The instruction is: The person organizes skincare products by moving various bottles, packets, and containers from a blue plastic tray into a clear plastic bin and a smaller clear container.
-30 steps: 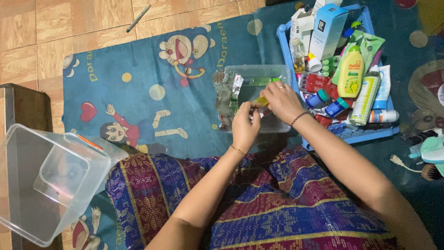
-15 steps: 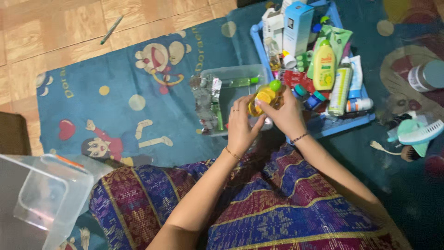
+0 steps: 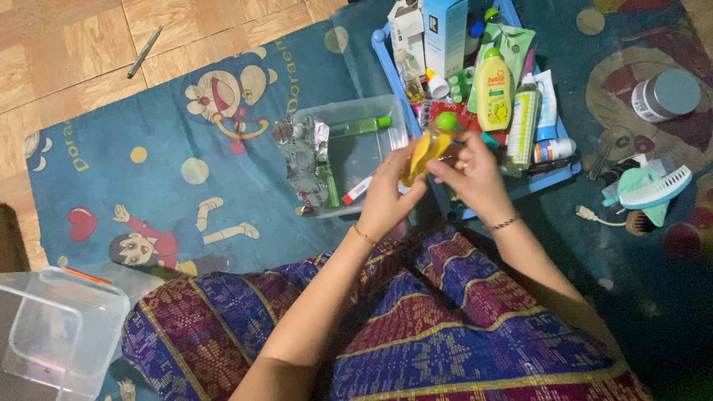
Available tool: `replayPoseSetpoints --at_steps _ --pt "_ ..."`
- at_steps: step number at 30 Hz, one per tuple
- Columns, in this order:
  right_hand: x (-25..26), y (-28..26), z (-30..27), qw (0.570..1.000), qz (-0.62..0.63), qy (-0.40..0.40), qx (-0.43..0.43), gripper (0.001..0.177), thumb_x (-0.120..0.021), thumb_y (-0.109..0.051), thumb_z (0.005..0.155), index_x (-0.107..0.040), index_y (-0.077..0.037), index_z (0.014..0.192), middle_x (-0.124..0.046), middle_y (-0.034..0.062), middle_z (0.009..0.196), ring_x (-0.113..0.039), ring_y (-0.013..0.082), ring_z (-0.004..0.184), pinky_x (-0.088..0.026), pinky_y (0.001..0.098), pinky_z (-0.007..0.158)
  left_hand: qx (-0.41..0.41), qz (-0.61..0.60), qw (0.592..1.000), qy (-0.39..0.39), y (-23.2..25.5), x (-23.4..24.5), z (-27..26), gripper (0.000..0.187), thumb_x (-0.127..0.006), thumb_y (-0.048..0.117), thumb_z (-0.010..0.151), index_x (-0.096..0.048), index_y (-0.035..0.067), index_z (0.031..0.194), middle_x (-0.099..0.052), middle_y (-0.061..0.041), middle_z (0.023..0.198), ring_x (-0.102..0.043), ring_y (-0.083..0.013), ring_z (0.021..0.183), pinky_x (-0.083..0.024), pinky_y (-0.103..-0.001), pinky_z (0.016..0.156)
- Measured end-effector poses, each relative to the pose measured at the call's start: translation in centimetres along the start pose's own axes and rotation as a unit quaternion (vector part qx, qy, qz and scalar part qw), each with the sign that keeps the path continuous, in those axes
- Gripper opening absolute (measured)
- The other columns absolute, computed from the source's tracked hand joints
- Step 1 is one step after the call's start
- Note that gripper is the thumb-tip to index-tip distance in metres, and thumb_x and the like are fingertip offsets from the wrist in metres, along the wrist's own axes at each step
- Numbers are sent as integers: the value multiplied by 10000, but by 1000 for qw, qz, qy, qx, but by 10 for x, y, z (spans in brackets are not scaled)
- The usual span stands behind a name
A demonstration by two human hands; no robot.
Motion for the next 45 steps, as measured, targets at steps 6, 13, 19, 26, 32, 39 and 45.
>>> replayPoseSetpoints --at_steps 6,13,19,26,32,39,45 --pt "34 -21 -11 999 -30 12 31 479 -608 -70 788 -340 -21 1182 -544 77 1038 -547 110 897 -465 215 716 27 -65 995 -72 16 -32 6 455 -531 152 782 -433 70 1219 -551 -136 1021 -575 -242 886 -461 -308 786" --pt "67 -23 -31 977 -169 118 49 511 -651 -102 759 -350 3 1158 -542 88 1029 -564 126 903 -466 226 688 -4 -19 998 -53 19 -63 12 288 -587 146 778 -516 53 1041 -562 -117 933 -587 -223 836 -463 -317 735" --pt "84 -15 -43 930 -316 180 48 558 -715 -181 728 -388 9 1139 -578 105 927 -588 153 797 -498 258 661 55 -32 994 -87 2 -91 9 245 -560 88 751 -525 39 988 -546 -129 879 -573 -256 802 -472 -327 687" --pt "97 7 -47 919 -328 211 54 564 -720 -199 727 -385 27 1121 -583 116 900 -595 161 763 -497 262 658 22 -18 995 -94 -6 -109 3 256 -527 66 766 -532 52 1021 -558 -131 914 -562 -289 854 -452 -348 744" --pt "103 30 -48 910 -343 232 10 600 -737 -258 707 -397 28 1110 -584 122 808 -605 176 721 -503 272 642 32 8 996 -85 -19 -116 -2 296 -522 76 733 -516 21 1024 -548 -152 952 -552 -304 853 -444 -354 740" --pt "102 41 -44 899 -378 221 -6 632 -734 -279 692 -399 26 1132 -599 119 787 -618 189 685 -492 286 600 97 -51 988 -113 -42 -126 -11 349 -515 52 748 -479 -7 1090 -560 -182 984 -591 -277 887 -479 -322 762" --pt "92 32 -41 878 -430 209 -2 580 -730 -255 685 -437 17 1105 -607 132 728 -614 245 654 -479 333 565 115 -91 983 -108 -50 -129 -14 392 -489 34 758 -430 -27 1140 -569 -198 1018 -582 -270 956 -468 -316 805"
Point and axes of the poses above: each hand's wrist, its own z-axis towards the middle knuckle, its own x-axis out of the back of the hand, y = z × x, the point moved 8 cm from there along z, towards the middle knuckle
